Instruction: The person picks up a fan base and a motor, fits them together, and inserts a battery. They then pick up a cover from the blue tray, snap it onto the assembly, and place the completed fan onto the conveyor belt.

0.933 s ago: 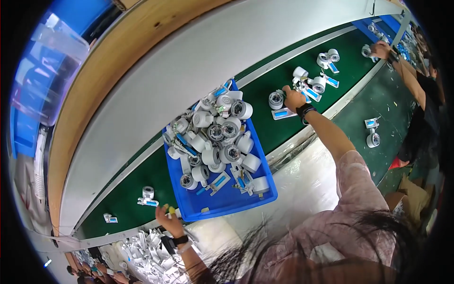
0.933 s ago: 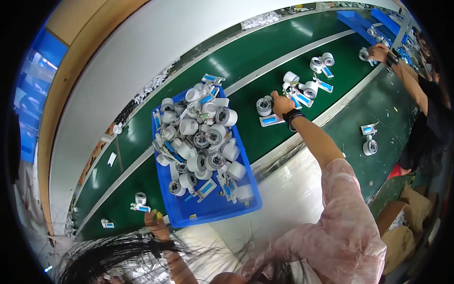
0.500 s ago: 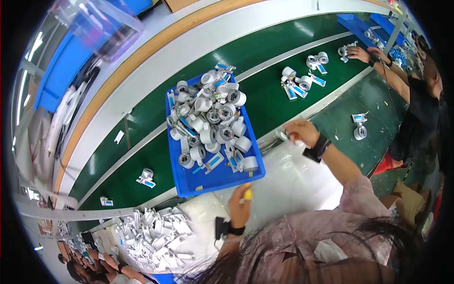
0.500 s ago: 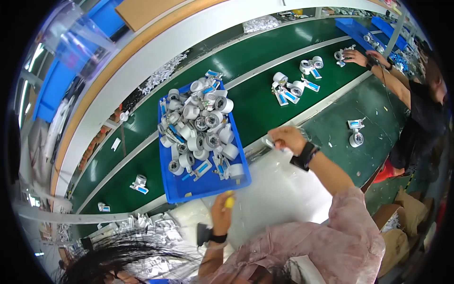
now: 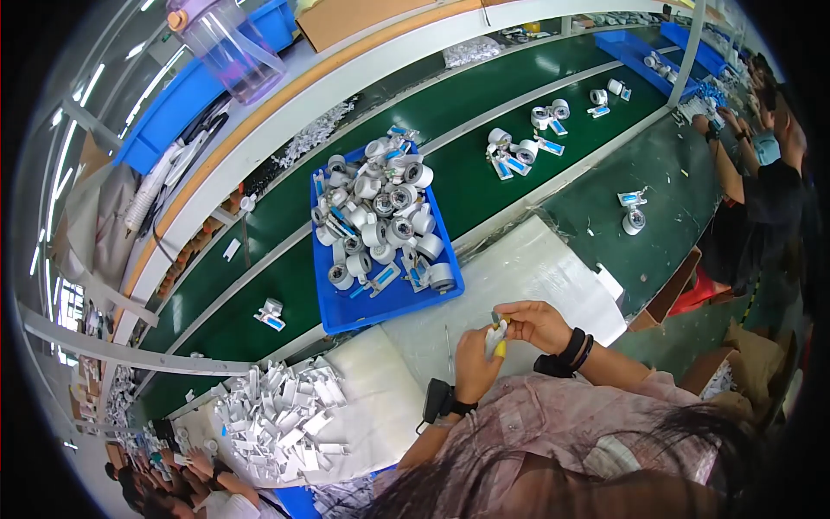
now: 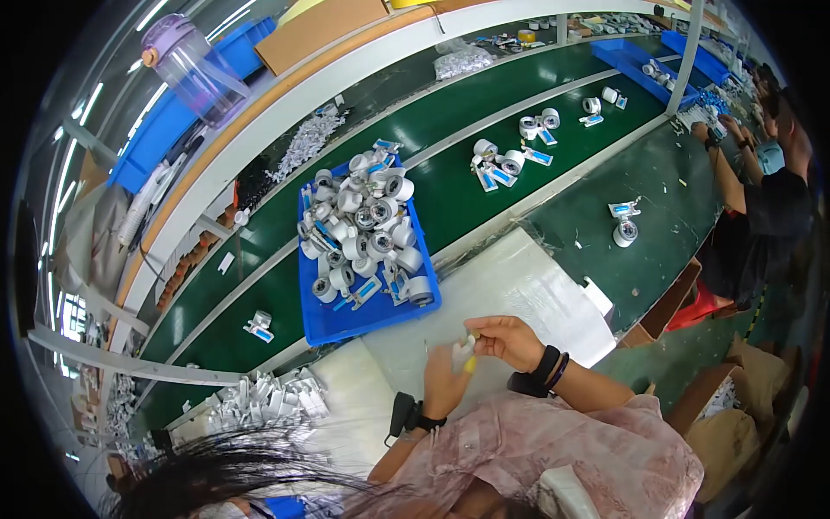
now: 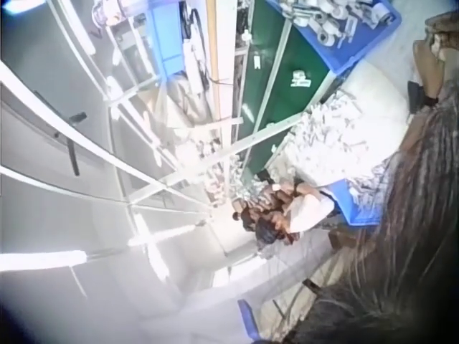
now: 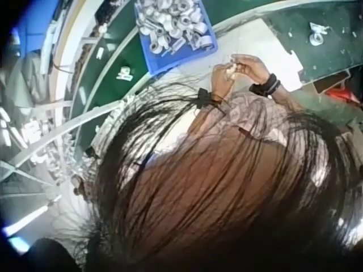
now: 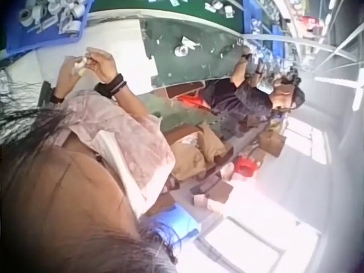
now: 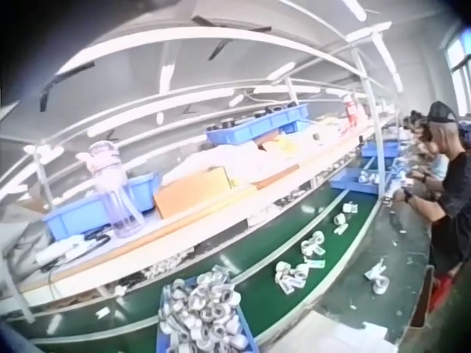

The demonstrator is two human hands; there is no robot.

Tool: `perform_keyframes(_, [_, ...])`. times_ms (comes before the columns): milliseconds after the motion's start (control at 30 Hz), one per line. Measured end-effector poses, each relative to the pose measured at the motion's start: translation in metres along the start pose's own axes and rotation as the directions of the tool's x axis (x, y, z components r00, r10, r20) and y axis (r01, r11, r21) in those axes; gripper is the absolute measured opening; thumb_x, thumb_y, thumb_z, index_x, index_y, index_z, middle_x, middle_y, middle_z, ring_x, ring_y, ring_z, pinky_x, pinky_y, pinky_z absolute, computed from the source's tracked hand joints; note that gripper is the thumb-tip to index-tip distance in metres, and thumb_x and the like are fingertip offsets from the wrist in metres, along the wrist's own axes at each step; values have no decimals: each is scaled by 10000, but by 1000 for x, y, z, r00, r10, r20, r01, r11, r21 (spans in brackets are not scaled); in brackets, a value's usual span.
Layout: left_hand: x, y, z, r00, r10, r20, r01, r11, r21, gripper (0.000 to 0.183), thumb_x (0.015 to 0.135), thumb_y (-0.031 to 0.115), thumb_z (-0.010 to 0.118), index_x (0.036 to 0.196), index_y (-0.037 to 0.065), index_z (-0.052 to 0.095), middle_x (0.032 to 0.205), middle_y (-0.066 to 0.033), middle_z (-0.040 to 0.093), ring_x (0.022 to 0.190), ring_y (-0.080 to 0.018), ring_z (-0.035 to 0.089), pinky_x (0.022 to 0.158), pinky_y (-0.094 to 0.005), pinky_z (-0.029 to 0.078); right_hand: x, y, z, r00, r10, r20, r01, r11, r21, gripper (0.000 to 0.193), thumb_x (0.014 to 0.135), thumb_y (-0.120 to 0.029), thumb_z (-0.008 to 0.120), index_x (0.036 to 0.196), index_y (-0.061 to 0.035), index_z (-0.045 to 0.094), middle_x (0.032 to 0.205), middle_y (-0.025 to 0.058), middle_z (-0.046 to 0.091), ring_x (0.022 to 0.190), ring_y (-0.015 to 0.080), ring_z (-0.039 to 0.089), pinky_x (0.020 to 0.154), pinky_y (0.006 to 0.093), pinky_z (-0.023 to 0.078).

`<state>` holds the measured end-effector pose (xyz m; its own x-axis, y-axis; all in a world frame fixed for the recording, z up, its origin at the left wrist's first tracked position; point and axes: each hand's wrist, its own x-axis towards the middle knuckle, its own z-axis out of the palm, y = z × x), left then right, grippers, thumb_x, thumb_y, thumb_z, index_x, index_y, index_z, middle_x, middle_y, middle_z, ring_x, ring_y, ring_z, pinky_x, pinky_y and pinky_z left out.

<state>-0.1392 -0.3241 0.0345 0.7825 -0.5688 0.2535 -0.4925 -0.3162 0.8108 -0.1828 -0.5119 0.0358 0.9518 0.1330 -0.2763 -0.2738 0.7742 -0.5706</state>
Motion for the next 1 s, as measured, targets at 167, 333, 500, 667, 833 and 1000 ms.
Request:
perform_keyframes(167, [-4, 24, -27, 914, -298, 274, 383, 858, -343, 419, 801, 125, 701, 1178, 23, 549, 877, -126, 638, 675, -203, 634, 591, -317, 489, -13, 10, 0, 998, -47, 50, 66, 841, -537, 304, 944, -58, 524, 1231, 9, 597, 959, 42, 620, 917, 161, 636, 869, 304, 507])
perform_keyframes(333, [7, 56, -49, 935, -236, 265, 307, 912, -272, 451, 773, 175, 751, 1149, 26, 551, 804, -92, 642, 604, -155, 616, 553, -293, 485, -17, 16, -9, 916, -140, 376, 401, 369, -839, 274, 910, -95, 606, 1177, -33, 616, 987, 76, 609, 943, 213, 607, 852, 331, 472])
perform_keyframes(500, [6, 69, -61, 972, -111, 205, 135, 985, -108, 492, 752, 217, 785, 1135, 24, 544, 787, -139, 654, 643, -257, 659, 601, -329, 508, -23, 10, 29, 692, -374, 617, 674, 28, -738, 177, 906, -140, 629, 1044, -30, 639, 1000, 117, 613, 954, 246, 573, 840, 353, 443])
perform_keyframes(667, [3, 73, -78, 985, -81, 150, 78, 997, 29, 599, 786, 269, 728, 1266, 51, 445, 969, -240, 647, 885, -425, 642, 738, -450, 513, -38, 3, 41, 829, -62, 556, 531, 397, -749, 189, 918, -114, 613, 1071, -6, 582, 1081, 119, 599, 940, 234, 616, 838, 348, 476])
perform_keyframes(833, [-7, 65, -79, 987, -83, 137, 88, 996, -31, 608, 862, 213, 656, 1361, 30, 361, 1078, -264, 606, 939, -448, 619, 787, -441, 499, -46, -10, 58, 860, -39, 508, 468, 458, -756, 121, 924, -123, 597, 977, -21, 635, 900, 101, 641, 819, 201, 622, 752, 334, 490])
perform_keyframes(1000, [-19, 53, -72, 983, -122, 138, 146, 973, -180, 552, 950, 119, 517, 1448, 13, 302, 1155, -211, 592, 868, -335, 651, 763, -379, 508, -49, -5, 61, 873, -311, 375, 439, 168, -883, 94, 875, -70, 650, 961, -32, 653, 811, 106, 630, 707, 195, 628, 607, 286, 496])
